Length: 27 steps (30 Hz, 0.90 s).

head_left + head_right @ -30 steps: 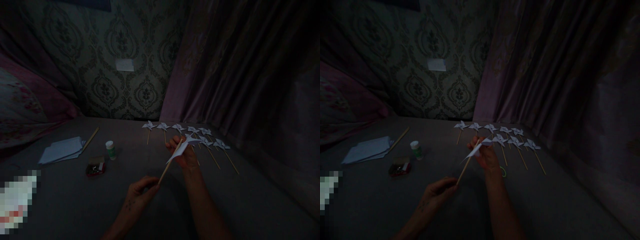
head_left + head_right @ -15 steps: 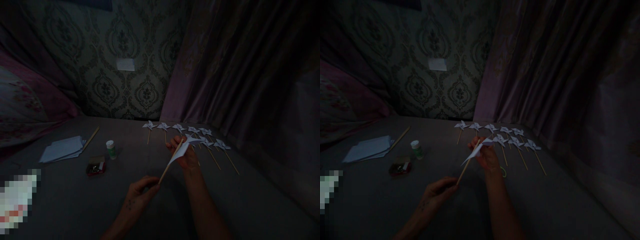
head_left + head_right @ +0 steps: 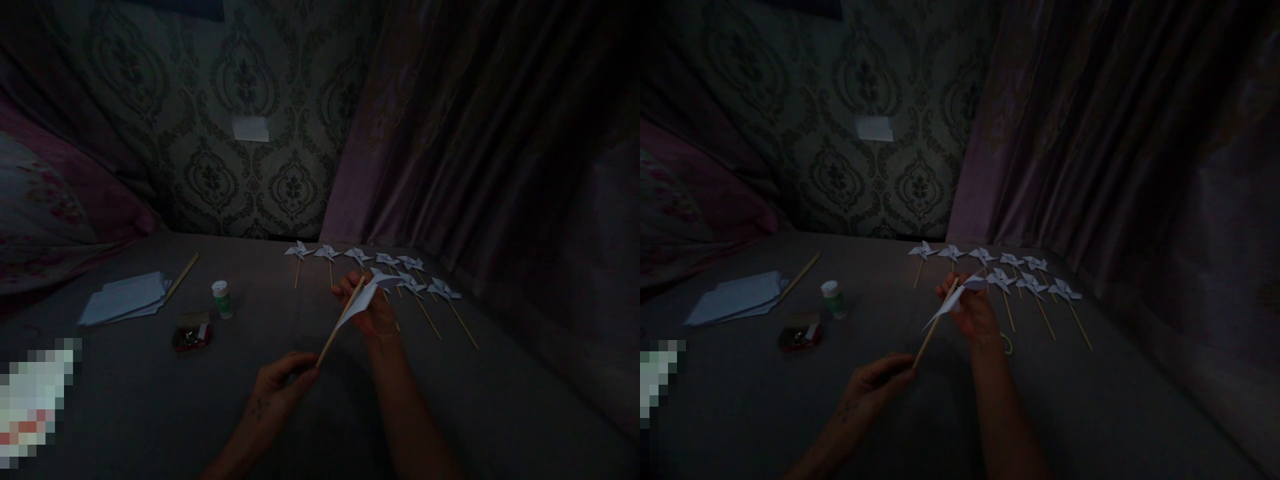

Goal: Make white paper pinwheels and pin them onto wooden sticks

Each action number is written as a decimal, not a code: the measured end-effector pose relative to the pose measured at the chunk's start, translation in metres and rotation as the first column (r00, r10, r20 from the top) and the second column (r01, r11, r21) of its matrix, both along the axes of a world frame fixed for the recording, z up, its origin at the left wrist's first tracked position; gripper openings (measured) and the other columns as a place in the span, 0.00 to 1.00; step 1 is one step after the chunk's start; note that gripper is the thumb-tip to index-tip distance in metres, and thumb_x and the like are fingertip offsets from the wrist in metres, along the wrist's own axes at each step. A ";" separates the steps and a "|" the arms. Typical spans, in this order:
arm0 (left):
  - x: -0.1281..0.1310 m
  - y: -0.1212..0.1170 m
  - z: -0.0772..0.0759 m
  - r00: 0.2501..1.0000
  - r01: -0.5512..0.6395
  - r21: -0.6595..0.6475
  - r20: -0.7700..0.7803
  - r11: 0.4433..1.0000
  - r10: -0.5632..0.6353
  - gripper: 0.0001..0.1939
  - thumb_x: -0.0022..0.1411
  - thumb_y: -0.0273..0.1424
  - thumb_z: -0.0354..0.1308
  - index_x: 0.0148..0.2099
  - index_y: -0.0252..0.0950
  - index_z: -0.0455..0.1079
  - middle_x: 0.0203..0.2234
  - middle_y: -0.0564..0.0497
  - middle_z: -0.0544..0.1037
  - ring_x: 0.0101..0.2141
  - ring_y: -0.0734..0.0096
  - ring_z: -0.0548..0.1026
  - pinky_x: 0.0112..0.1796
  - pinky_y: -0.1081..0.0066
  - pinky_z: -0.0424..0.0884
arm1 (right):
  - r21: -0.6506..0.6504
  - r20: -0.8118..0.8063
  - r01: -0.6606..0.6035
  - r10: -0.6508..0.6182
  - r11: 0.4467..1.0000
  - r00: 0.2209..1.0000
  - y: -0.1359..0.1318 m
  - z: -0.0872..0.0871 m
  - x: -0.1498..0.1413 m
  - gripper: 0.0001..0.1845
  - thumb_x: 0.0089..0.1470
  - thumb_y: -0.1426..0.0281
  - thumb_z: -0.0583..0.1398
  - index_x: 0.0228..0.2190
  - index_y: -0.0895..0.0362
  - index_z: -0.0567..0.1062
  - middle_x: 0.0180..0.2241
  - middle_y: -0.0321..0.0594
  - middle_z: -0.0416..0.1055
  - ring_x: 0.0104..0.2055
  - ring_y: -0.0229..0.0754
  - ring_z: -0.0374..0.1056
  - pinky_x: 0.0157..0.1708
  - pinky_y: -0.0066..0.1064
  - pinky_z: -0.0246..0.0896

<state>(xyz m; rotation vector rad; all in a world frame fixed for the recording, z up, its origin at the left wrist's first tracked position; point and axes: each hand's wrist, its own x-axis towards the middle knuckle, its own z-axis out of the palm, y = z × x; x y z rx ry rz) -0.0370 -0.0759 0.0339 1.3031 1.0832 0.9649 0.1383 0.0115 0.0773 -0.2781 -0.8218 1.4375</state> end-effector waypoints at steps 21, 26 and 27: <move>-0.001 0.002 -0.002 1.000 -0.012 0.021 0.000 1.000 0.012 0.11 0.53 0.37 0.61 0.37 0.40 0.79 0.33 0.48 0.81 0.36 0.63 0.76 0.39 0.69 0.71 | 0.020 0.028 0.018 -0.019 1.000 0.999 0.000 -0.001 0.001 0.16 0.29 0.63 0.74 0.21 0.50 0.74 0.24 0.29 0.67 0.25 0.33 0.58 0.36 0.33 0.63; -0.001 0.002 -0.003 1.000 -0.021 0.047 0.012 0.999 0.021 0.09 0.52 0.36 0.62 0.36 0.40 0.79 0.33 0.49 0.80 0.36 0.64 0.76 0.40 0.69 0.70 | 0.039 0.033 0.014 -0.016 0.999 0.999 0.001 -0.002 0.002 0.14 0.32 0.63 0.73 0.22 0.50 0.75 0.24 0.29 0.67 0.26 0.33 0.58 0.36 0.32 0.62; -0.001 0.002 -0.003 1.000 -0.027 0.050 0.015 0.998 0.027 0.09 0.52 0.36 0.62 0.35 0.40 0.79 0.33 0.49 0.80 0.36 0.64 0.76 0.39 0.70 0.70 | 0.046 0.035 0.009 -0.010 0.999 0.999 0.001 -0.002 0.002 0.14 0.32 0.63 0.73 0.21 0.50 0.75 0.24 0.29 0.67 0.26 0.33 0.58 0.36 0.32 0.62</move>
